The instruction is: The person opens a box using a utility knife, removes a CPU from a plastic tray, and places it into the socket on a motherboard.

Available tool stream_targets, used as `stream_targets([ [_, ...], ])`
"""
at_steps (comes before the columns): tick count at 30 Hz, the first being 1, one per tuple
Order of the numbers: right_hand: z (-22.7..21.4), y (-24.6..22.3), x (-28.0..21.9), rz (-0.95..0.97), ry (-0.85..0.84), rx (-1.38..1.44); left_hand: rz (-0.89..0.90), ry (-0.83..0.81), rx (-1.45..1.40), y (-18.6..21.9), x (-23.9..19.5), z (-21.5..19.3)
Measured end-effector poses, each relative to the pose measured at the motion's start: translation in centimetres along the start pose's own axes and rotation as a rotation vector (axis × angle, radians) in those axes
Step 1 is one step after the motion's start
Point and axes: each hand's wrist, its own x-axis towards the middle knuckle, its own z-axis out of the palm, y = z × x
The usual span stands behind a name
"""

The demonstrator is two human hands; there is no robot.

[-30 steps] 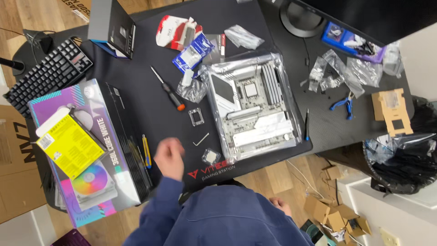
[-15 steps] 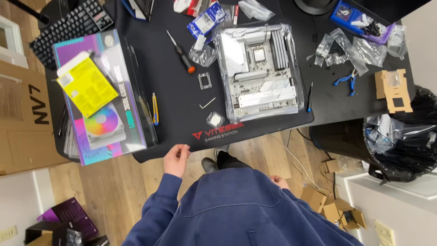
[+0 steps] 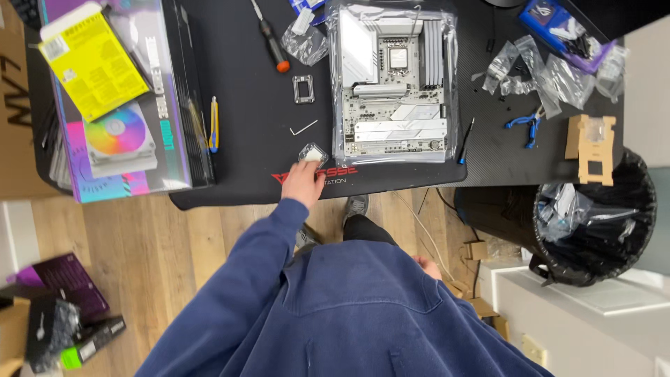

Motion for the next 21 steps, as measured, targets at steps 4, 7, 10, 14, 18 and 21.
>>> stream_targets([
  [4, -4.1, -3.1, 3.4, -0.152, 0.005, -0.043, -0.022, -0.155, 0.376, 2.9, 2.8, -0.7],
  [7, -8.2, -9.0, 2.6, -0.220, 0.021, 0.023, 0.040, -0.002, 0.591, -0.8, 3.2, 5.0],
  [10, -11.4, -17.8, -4.1, -0.385, -0.032, 0.243, 0.063, 0.072, 0.635, -0.4, 1.8, 3.9],
  [14, -10.7, -23.7, -2.8, -0.505, -0.105, 0.192, 0.095, 0.089, 0.663, -1.5, 0.7, 3.7],
  [18, -8.1, -29.9, -4.1, -0.671, -0.296, 0.060, 0.066, 0.062, 0.633, -3.5, 0.4, 3.1],
  [21, -5.3, -32.6, -5.9, -0.755, -0.369, -0.091, 0.137, 0.063, 0.611, -5.5, 0.5, 3.5],
])
